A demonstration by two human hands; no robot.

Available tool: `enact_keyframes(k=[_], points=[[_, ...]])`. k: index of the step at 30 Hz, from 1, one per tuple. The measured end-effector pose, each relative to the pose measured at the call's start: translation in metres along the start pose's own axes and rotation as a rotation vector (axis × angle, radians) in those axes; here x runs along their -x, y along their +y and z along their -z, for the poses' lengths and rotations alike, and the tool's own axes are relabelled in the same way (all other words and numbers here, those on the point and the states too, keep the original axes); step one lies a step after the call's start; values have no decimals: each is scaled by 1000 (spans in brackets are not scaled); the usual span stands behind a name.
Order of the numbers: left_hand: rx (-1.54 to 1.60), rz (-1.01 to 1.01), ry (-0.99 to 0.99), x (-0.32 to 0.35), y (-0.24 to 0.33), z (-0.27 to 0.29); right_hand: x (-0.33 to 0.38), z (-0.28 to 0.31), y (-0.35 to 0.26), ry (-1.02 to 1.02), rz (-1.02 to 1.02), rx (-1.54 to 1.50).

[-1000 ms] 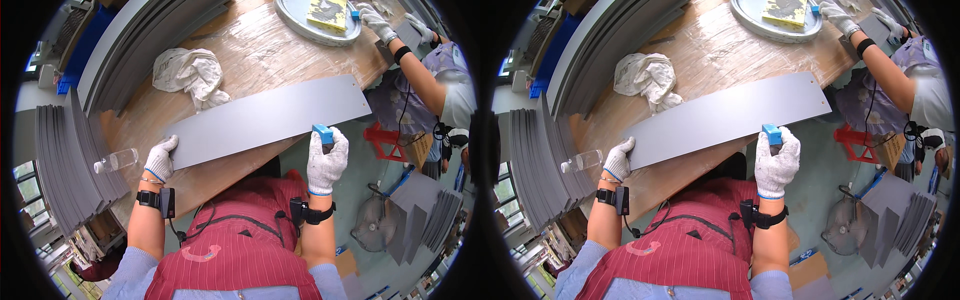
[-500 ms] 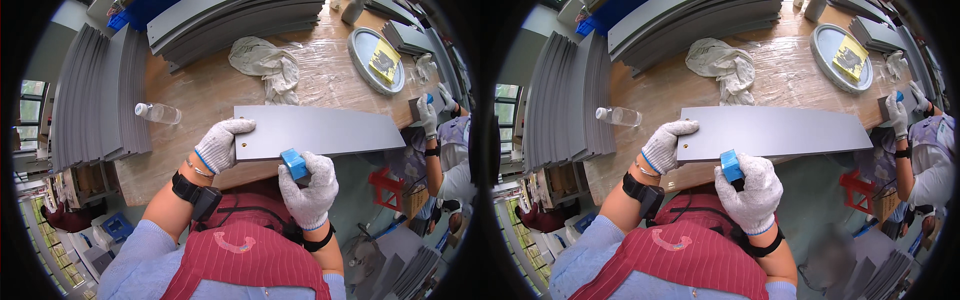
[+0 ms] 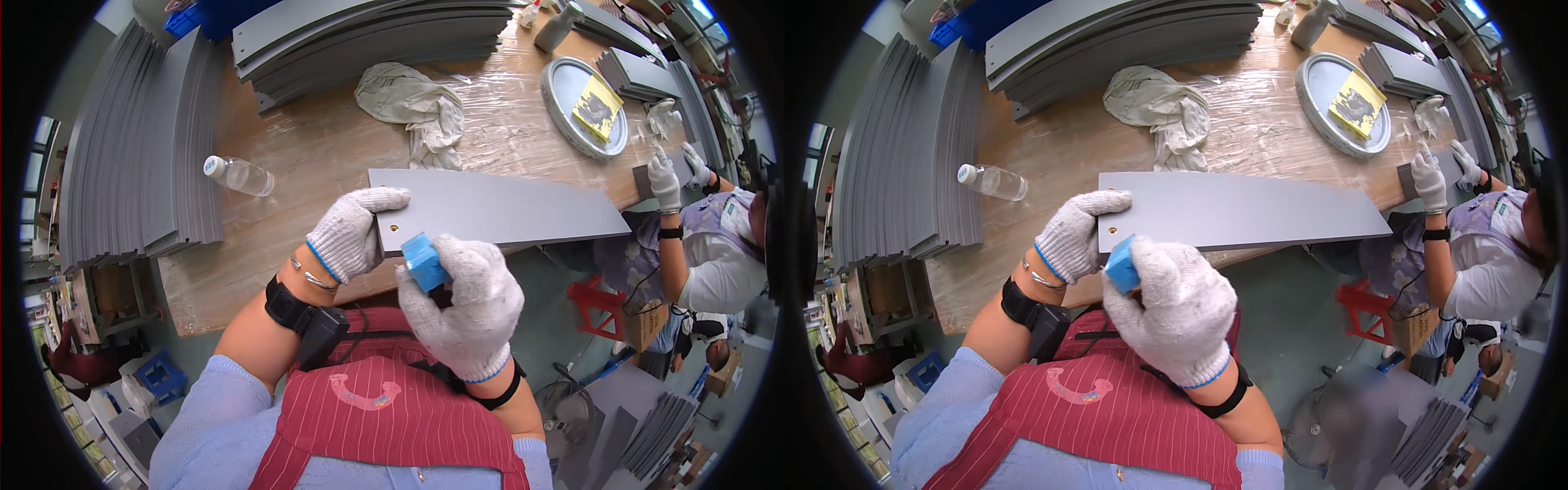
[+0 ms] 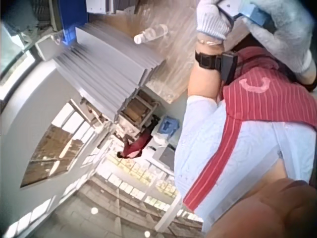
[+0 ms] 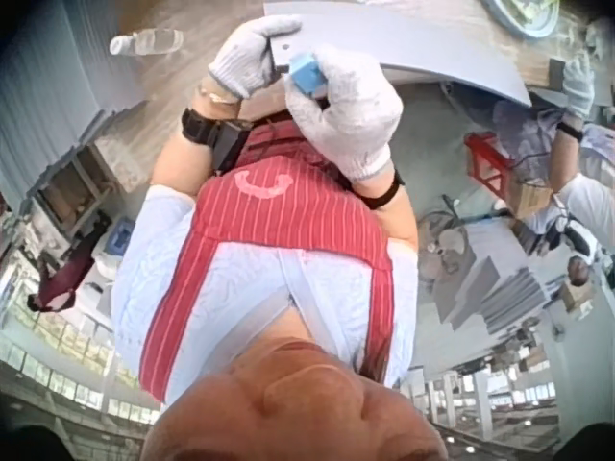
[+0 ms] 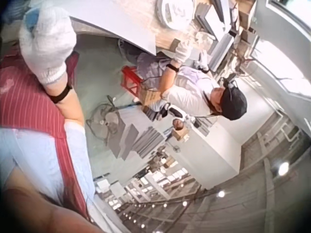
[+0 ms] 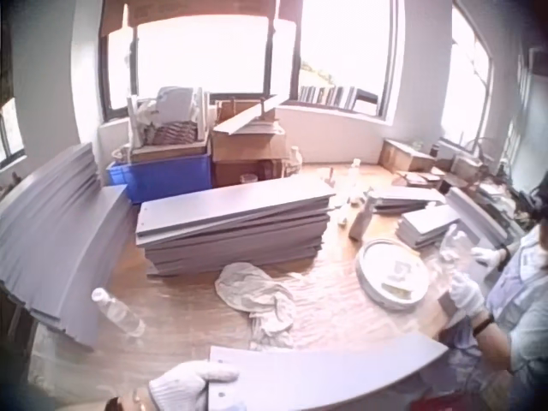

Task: The person picks up a gray rectangular panel from a stack, sands its edges with a blue sanding block, and wipes the surface with a cloth. The person repeats this process for multiple panels, handling them one at a time and placing them back on the table.

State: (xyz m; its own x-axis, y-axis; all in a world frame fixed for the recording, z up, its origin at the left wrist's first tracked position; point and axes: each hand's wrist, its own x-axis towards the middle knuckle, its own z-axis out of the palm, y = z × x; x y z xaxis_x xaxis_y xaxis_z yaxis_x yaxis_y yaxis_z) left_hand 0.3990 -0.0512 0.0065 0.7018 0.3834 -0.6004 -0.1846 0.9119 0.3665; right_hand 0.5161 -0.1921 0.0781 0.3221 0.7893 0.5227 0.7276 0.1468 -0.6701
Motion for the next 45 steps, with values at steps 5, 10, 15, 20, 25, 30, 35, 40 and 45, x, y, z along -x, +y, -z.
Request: enact_keyframes(k=[5, 10, 15, 20, 25, 30, 35, 40, 45], points=[[-47, -16, 93, 10, 5, -11, 3, 15, 25, -25, -55, 78], [-251, -22, 369, 9, 10, -24, 15, 59, 98, 196, -173, 321], [-341, 2, 509, -2, 14, -22, 34, 120, 196, 416, -430, 640], [-350, -3, 603, -14, 21, -20, 43, 191, 295, 537, -651, 824], [-349, 26, 401, -27, 29, 20, 3, 240, 327, 549, -657, 721], [-360, -125, 349, -50, 13, 53, -103, 239, 323, 311, -842, -185], [-449, -194, 454, -61, 3, 65, -172, 190, 413, -27, -638, 477], [-382, -174, 540, -71, -1, 70, -168, 140, 462, -284, -471, 753], [-434, -101, 555, -60, 4, 57, -155, 122, 413, -303, -200, 686]])
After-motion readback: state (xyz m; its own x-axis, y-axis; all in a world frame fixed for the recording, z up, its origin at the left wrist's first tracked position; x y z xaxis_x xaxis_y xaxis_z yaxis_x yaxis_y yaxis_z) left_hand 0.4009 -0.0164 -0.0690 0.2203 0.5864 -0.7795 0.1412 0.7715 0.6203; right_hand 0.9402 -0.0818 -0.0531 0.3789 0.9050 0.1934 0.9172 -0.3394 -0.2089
